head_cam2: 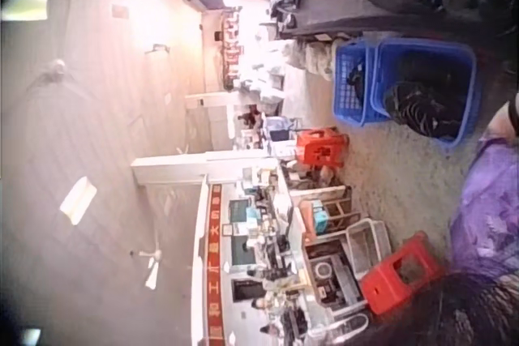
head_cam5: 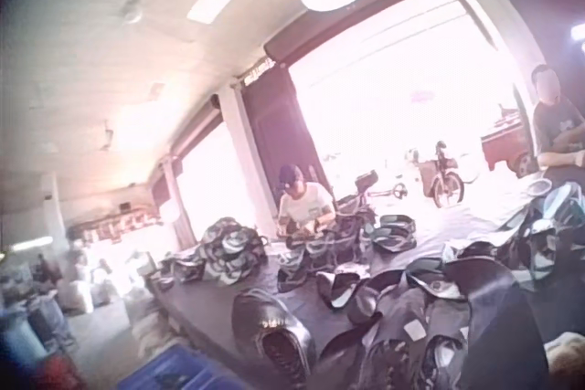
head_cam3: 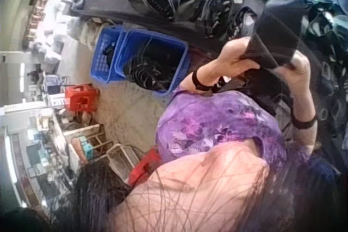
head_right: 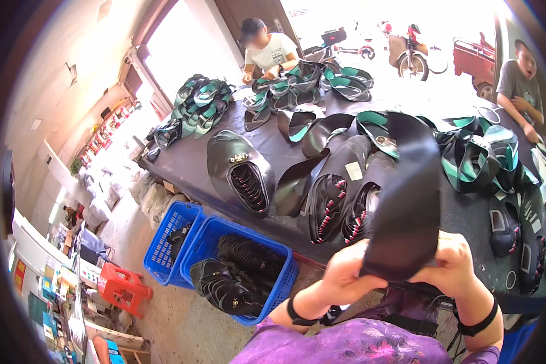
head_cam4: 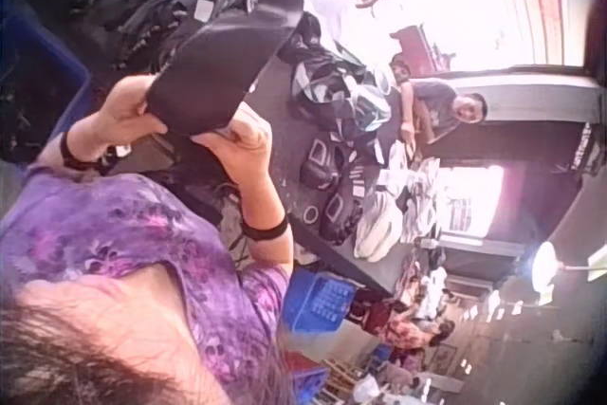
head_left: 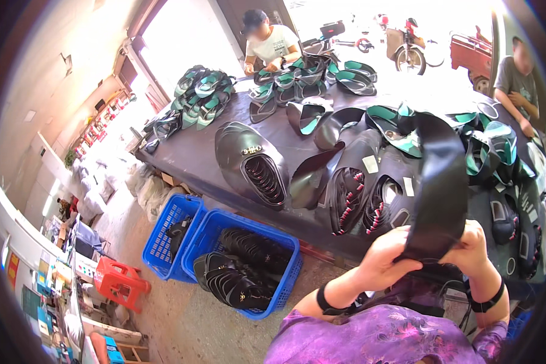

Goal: Attaching decorative metal buckles to black shoe uppers by hand.

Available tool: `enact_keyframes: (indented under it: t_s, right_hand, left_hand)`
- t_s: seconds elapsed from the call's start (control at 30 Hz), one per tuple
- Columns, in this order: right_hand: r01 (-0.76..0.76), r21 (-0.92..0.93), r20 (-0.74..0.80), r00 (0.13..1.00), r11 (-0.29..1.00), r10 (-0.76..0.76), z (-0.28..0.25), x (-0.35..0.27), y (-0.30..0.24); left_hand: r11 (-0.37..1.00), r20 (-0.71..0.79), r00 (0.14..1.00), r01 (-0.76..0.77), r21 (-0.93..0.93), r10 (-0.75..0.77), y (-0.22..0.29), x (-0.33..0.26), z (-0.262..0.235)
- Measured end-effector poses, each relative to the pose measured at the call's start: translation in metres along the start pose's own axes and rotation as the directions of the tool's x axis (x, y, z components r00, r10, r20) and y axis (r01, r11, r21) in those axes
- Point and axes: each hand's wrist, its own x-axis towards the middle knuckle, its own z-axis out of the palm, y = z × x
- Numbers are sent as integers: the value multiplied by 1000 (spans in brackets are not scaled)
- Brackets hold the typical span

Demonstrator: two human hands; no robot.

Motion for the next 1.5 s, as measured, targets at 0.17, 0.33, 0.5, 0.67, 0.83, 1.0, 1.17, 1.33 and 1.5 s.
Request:
enact_keyframes:
  t_s: [0.17, 0.33, 0.5, 0.67, 0.83, 1.0, 1.17, 1.33, 1.5]
  right_hand:
    - [4, -20, -154, 988, 1000, -7, 34, 38, 21]
    - [-101, -345, 10, 994, 933, 112, 24, 9, 68]
    - [-143, -496, 102, 970, 856, 221, 10, -14, 87]
    - [-100, -547, 124, 972, 831, 198, 0, -13, 107]
    - [-97, -640, 65, 982, 762, 179, -28, -13, 113]
    - [-205, -737, -28, 961, 644, 274, -75, -30, 144]
    - [-420, -826, -295, 890, 376, 346, -127, -46, 207]
    - [-398, -847, -281, 898, 352, 339, -109, -20, 210]
    - [-499, -824, -381, 838, 267, 392, -96, -24, 217]
  left_hand:
    - [610, -7, 943, -209, 764, 331, 21, -7, -53]
    - [-75, -202, 956, 191, 979, -212, -14, -54, -124]
    - [-234, -395, 890, 344, 909, -226, -58, -124, -182]
    - [-250, -433, 901, 415, 875, -17, -78, -100, -206]
    - [-335, -496, 867, 479, 811, 37, -109, -77, -194]
    - [-170, -442, 897, 438, 883, 15, -95, -48, -158]
    - [128, -240, 971, 239, 963, -12, -81, -26, -129]
    - [324, -138, 983, 171, 931, -122, -76, -21, -76]
    - [285, -71, 977, 127, 950, -200, -79, -26, -51]
